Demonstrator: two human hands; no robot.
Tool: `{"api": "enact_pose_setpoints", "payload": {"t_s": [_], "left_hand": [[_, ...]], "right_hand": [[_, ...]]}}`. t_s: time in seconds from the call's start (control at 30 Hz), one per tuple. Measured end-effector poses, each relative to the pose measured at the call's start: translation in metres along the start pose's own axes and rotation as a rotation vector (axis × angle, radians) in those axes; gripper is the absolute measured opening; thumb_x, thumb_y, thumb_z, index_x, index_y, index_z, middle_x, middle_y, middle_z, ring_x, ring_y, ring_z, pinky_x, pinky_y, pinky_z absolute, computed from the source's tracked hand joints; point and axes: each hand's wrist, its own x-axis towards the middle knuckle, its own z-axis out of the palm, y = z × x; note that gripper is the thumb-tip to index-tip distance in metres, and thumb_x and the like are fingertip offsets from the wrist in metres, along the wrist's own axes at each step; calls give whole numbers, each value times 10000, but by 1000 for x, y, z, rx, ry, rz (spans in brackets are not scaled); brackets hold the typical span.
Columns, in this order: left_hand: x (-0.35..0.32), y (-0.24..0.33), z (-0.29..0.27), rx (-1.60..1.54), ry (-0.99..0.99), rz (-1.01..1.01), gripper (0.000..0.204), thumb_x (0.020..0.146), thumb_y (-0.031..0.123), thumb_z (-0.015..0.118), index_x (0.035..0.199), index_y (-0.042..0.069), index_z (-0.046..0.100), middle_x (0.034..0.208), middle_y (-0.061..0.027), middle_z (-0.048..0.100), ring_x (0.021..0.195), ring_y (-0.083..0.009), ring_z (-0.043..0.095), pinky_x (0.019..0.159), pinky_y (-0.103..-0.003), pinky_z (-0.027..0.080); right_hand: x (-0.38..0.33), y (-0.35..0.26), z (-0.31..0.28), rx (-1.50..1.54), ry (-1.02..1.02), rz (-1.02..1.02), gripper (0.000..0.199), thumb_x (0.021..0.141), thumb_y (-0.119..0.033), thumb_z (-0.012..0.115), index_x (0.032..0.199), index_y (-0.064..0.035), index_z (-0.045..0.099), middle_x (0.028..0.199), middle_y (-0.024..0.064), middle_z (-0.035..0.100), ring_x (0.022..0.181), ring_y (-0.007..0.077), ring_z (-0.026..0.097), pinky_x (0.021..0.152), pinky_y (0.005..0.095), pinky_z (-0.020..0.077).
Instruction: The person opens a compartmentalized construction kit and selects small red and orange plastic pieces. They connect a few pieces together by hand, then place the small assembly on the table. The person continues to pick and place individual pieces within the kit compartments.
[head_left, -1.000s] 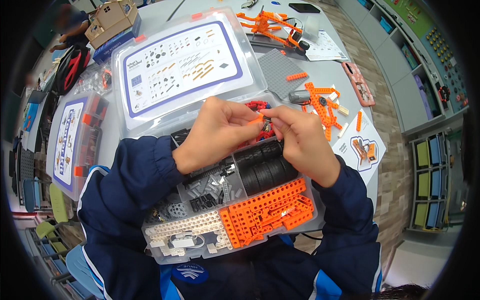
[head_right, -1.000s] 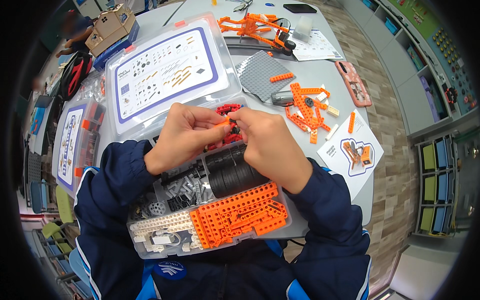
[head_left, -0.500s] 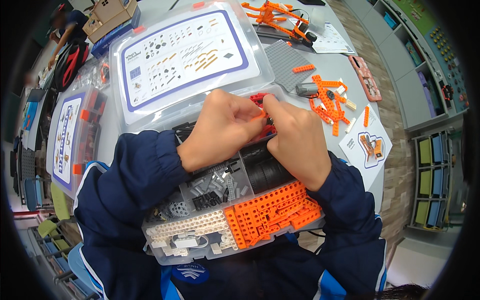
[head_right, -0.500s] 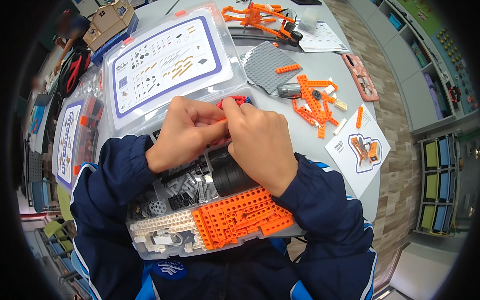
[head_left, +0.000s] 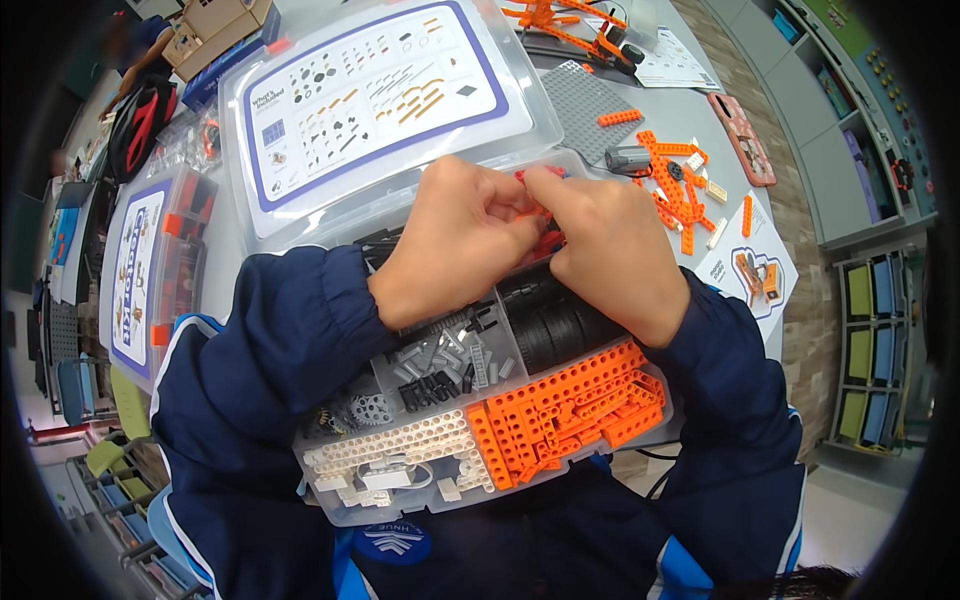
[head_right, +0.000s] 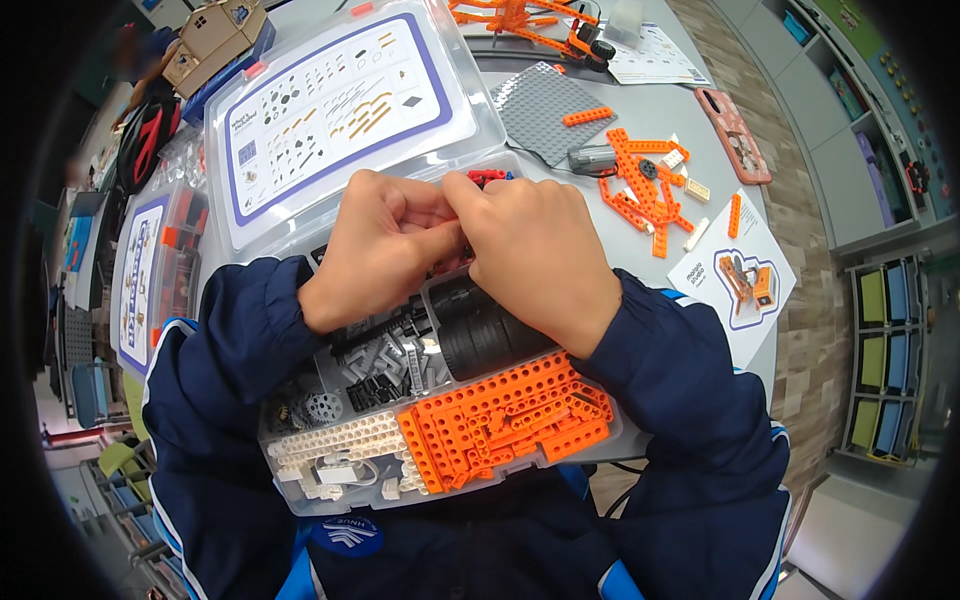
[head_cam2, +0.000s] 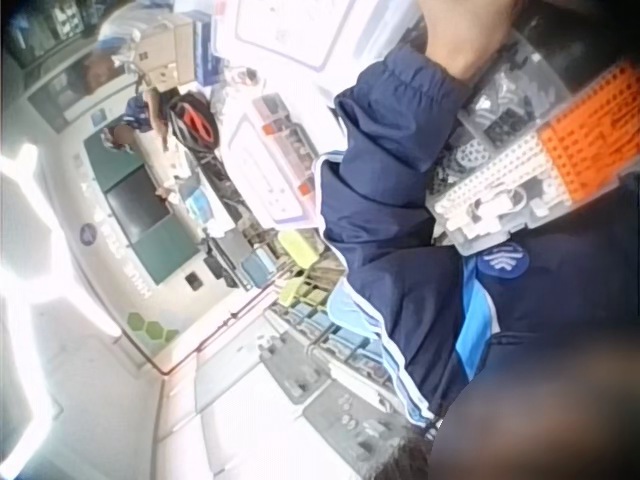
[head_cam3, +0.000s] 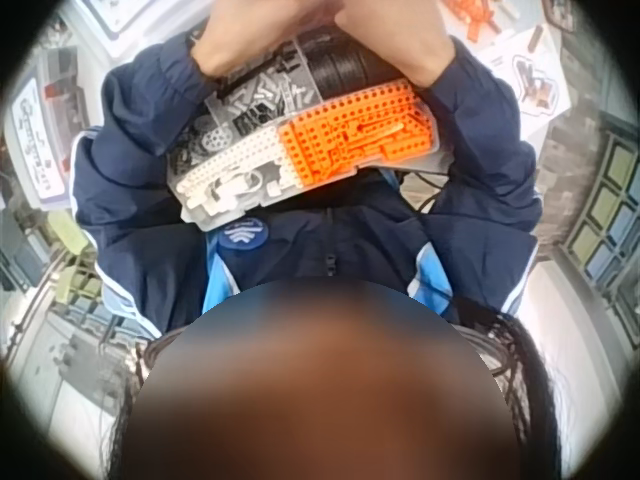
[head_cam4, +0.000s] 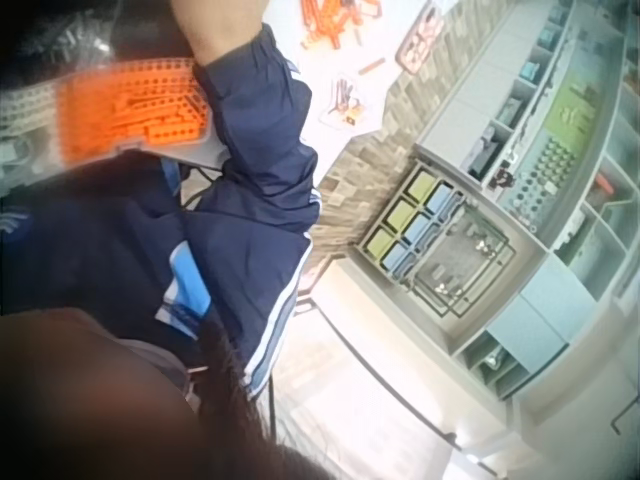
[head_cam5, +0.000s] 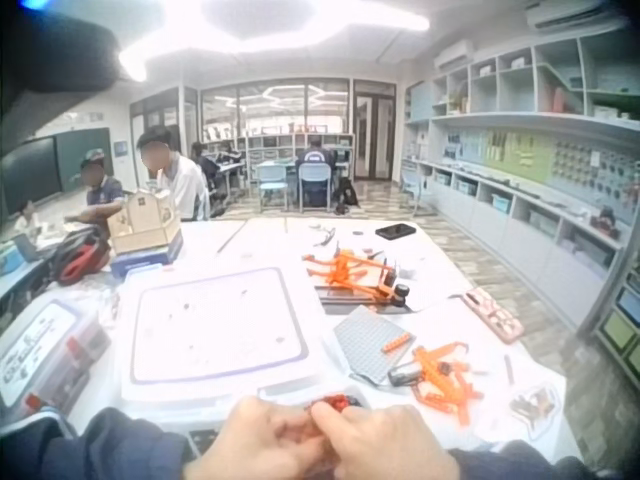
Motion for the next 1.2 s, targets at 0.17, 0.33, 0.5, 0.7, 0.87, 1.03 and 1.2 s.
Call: {"api": "enact_pose_setpoints", "payload": {"t_s": [0.17, 0.33, 0.5, 0.7, 0.87, 1.03, 1.2], "left_hand": [[-2, 0, -2, 24, -24, -40, 132, 916, -62, 647, 999, -124, 727, 776, -58, 705, 633, -46, 595, 524, -211, 435], [2, -6, 1, -61, 26, -19, 142, 827, -22, 617, 858, -104, 730, 587, -65, 630, 486, -63, 536, 413, -278, 412], [2, -5, 1, -12, 32, -42, 134, 851, -24, 631, 888, -98, 737, 625, -66, 649, 514, -64, 558, 427, -262, 410], [-1, 2, 3, 52, 59, -6, 121, 931, -4, 675, 929, -110, 732, 687, -68, 692, 543, -58, 585, 442, -226, 410], [-4, 6, 3, 149, 50, 19, 132, 931, -2, 664, 895, -115, 723, 635, -65, 667, 455, -62, 543, 387, -240, 381], [-2, 6, 4, 147, 62, 21, 136, 920, -6, 648, 881, -114, 722, 613, -70, 658, 406, -66, 512, 356, -244, 353], [-4, 9, 4, 119, 47, 6, 139, 915, -14, 631, 887, -108, 729, 612, -69, 660, 401, -66, 510, 349, -246, 355]], "right_hand": [[3, 4, 0, -34, 41, -107, 301, 687, -50, 753, 948, -67, 605, 709, 131, 674, 657, 345, 689, 570, 465, 531], [5, 6, 0, -7, -6, -102, 381, 665, 41, 686, 1024, -76, 638, 760, 161, 677, 686, 391, 668, 591, 478, 509], [9, 4, 1, -13, 21, -29, 243, 693, -30, 725, 905, -71, 614, 673, 154, 662, 679, 365, 691, 599, 477, 532], [14, -1, 0, 33, -2, 62, 190, 707, -30, 708, 879, -61, 633, 709, 178, 682, 716, 390, 693, 630, 504, 535], [19, -2, -3, 45, -50, 104, 147, 717, -32, 694, 856, -44, 648, 740, 196, 687, 758, 410, 688, 651, 514, 529], [26, -1, -4, 143, -94, 231, 103, 724, -39, 693, 817, -26, 651, 766, 207, 689, 799, 430, 680, 683, 518, 526], [25, -3, -6, 100, -126, 152, 142, 725, -54, 708, 853, -40, 647, 772, 200, 692, 796, 423, 684, 678, 516, 527]]}}
